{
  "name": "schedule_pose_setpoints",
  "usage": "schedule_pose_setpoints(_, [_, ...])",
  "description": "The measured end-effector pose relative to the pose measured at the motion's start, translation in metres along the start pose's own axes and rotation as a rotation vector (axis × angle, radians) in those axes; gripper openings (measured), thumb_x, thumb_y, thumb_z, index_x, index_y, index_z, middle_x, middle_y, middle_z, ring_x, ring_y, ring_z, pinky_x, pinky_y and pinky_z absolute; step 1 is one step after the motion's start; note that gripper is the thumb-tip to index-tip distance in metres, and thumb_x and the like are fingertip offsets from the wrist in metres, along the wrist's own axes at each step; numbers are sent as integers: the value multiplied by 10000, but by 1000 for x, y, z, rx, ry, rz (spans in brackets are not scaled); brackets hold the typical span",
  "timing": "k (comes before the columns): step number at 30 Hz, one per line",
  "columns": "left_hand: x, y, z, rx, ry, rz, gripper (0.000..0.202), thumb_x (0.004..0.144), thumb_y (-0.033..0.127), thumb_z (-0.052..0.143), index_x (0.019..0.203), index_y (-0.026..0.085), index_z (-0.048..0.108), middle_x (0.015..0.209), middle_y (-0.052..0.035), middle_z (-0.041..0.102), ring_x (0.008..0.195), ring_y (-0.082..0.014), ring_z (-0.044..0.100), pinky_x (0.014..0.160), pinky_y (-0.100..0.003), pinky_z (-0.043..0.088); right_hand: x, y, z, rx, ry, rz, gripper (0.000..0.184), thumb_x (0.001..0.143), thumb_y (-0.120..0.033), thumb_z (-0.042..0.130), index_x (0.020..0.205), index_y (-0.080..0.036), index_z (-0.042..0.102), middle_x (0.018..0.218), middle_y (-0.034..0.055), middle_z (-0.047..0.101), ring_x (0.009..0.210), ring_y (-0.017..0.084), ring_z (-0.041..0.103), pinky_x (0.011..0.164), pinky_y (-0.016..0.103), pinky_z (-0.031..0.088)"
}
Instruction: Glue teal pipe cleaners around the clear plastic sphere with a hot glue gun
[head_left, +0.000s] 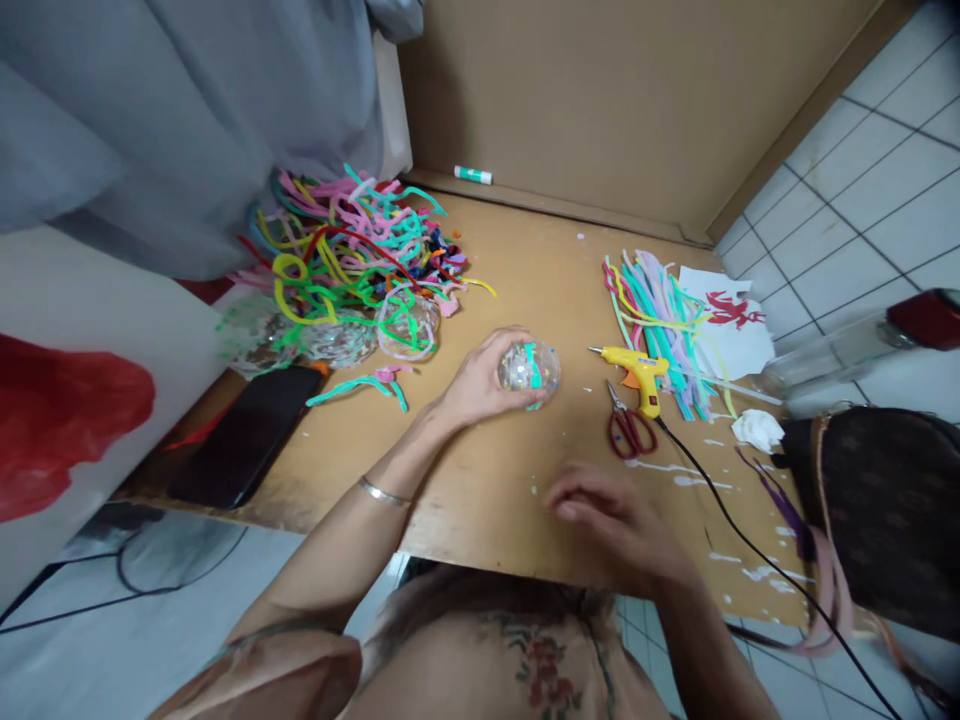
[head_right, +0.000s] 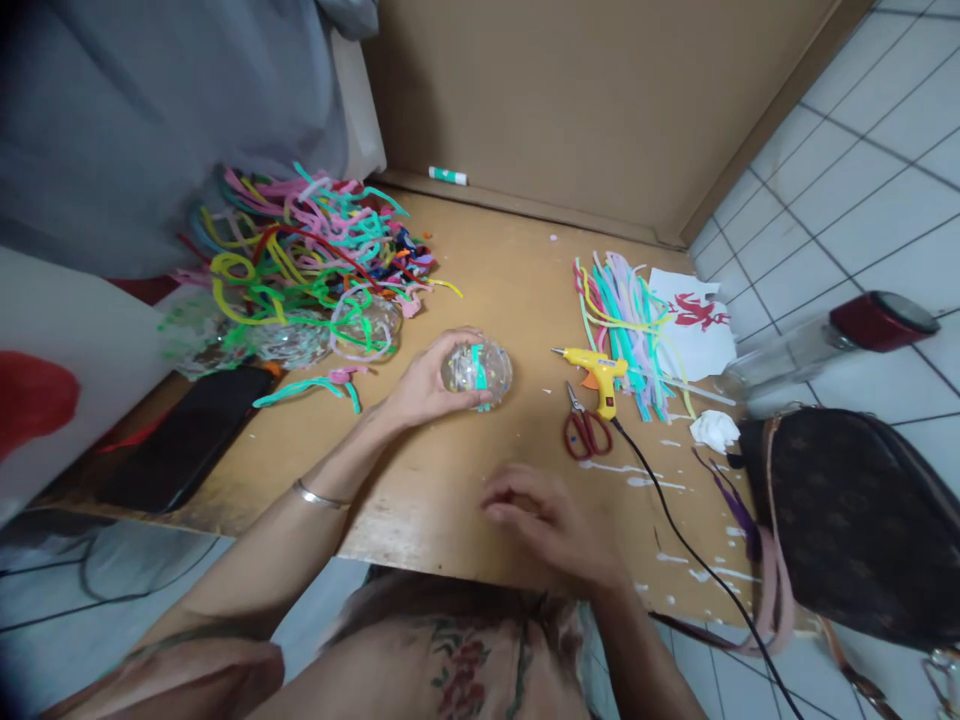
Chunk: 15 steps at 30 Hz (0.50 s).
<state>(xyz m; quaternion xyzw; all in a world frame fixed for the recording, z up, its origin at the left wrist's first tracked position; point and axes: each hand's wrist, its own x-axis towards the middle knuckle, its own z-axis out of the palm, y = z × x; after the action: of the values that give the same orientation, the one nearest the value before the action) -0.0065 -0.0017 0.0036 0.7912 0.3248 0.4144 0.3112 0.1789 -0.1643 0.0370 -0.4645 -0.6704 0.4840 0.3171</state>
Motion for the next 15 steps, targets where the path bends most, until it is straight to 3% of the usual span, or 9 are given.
schedule_pose_setpoints(1, [0, 0, 0, 3, -5, -4, 606, 680, 386, 801, 1189, 193, 534, 1272, -104, 605, 1219, -264, 568, 1051, -395, 442, -13, -8, -8, 64, -104, 0, 224, 962, -329, 507, 950, -211, 698, 900, 35, 695, 865, 142, 643, 755, 244, 476])
schedule_pose_setpoints(3, [1, 1, 0, 4, -7, -13, 611, 678, 383, 797, 1195, 194, 532, 1269, -100, 606, 1209, -259, 572, 1048, -387, 443, -37, -19, -13, 152, -435, -22, 306, 990, -308, 439, 1139, -225, 692, 1020, 59, 731, 964, 153, 674, 830, 256, 500])
schedule_pose_setpoints(5, [2, 1, 0, 2, -4, -24, 611, 670, 375, 797, 1190, 189, 536, 1260, -98, 610, 1189, -253, 580, 1040, -379, 446, -55, -20, -2, 168, -572, 20, 369, 997, -306, 411, 1291, -234, 622, 1186, 85, 702, 1103, 170, 652, 943, 294, 492])
schedule_pose_setpoints(9, [3, 3, -1, 12, -6, -59, 611, 659, 370, 789, 1186, 187, 541, 1248, -83, 615, 1151, -247, 591, 1023, -377, 454, -66, 23, 46, 57, -447, 204, 410, 982, -365, 428, 1355, -268, 570, 1404, 58, 574, 1323, 192, 511, 1121, 373, 385])
schedule_pose_setpoints(11, [4, 3, -1, 9, -11, -55, 615, 654, 379, 787, 1183, 181, 543, 1233, -82, 619, 1129, -244, 597, 1010, -370, 461, -60, 54, 74, 20, -297, 273, 377, 948, -376, 490, 1292, -292, 619, 1303, 32, 652, 1255, 204, 568, 1104, 396, 411])
schedule_pose_setpoints(15, [6, 4, -2, 14, -6, -62, 621, 649, 400, 788, 1171, 169, 543, 1208, -81, 628, 1116, -245, 600, 997, -364, 467, -33, 91, 123, 158, -33, 210, 192, 865, -442, 610, 911, -315, 746, 965, -30, 746, 996, 191, 659, 948, 330, 516])
